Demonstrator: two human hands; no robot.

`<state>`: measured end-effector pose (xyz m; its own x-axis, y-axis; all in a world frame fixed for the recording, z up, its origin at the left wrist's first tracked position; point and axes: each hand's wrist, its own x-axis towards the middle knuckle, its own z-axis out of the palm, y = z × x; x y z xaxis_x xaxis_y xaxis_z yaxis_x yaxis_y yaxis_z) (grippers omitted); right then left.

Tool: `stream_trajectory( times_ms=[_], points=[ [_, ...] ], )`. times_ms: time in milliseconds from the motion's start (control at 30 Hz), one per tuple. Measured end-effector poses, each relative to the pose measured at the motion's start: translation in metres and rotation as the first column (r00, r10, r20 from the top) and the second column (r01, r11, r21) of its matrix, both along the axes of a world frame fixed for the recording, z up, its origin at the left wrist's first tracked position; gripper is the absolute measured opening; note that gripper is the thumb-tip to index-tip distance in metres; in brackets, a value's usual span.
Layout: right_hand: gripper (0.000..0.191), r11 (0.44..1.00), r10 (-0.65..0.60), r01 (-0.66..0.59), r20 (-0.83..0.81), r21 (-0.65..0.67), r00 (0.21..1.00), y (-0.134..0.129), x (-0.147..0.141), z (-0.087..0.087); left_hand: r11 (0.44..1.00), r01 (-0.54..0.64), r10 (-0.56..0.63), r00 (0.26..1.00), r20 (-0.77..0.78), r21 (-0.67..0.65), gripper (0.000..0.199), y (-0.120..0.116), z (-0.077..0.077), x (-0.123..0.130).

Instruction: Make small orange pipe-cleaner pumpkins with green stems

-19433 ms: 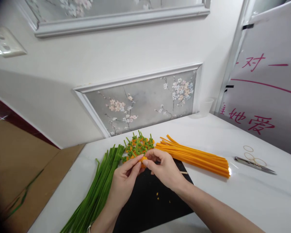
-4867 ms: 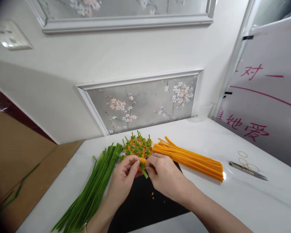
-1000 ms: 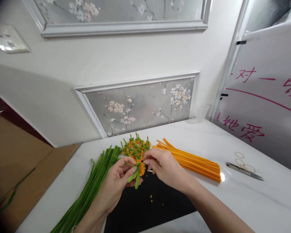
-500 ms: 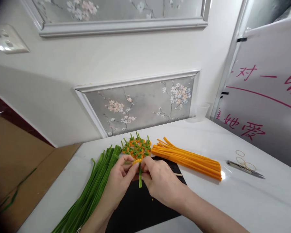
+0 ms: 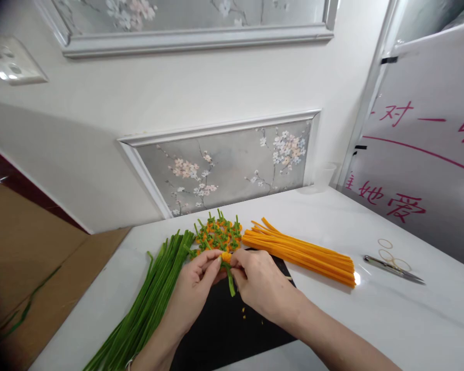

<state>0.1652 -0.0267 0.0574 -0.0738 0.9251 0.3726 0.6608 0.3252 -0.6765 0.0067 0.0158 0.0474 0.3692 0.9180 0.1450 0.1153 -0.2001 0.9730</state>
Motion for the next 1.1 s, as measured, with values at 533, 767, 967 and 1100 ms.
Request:
stream_trajectory(
  times_ms=[533,767,967,1100],
  points=[
    [0.021,0.953,-0.013,-0.225,-0.766,-0.204,0.642,0.011,-0.011,-0.016,0.988,-0.039,0.046,0.998,-0.049,0.148,0.015,-0.003,-0.005,0.000],
    [0.024,0.982,-0.024,-0.141,-0.825,-0.125,0.564,0.009,-0.019,-0.015,0.982,-0.033,0.044,0.997,-0.058,0.184,0.011,-0.008,-0.001,0.001],
    [0.019,0.988,-0.019,-0.112,-0.798,-0.108,0.602,0.014,-0.021,-0.023,1.000,0.000,0.001,0.994,0.107,-0.012,0.015,-0.008,0.003,0.003],
    [0.017,0.973,0.026,-0.166,-0.640,-0.159,0.768,0.021,-0.004,-0.028,0.982,-0.017,0.050,0.983,0.174,-0.190,0.020,-0.006,0.009,0.003]
  ],
)
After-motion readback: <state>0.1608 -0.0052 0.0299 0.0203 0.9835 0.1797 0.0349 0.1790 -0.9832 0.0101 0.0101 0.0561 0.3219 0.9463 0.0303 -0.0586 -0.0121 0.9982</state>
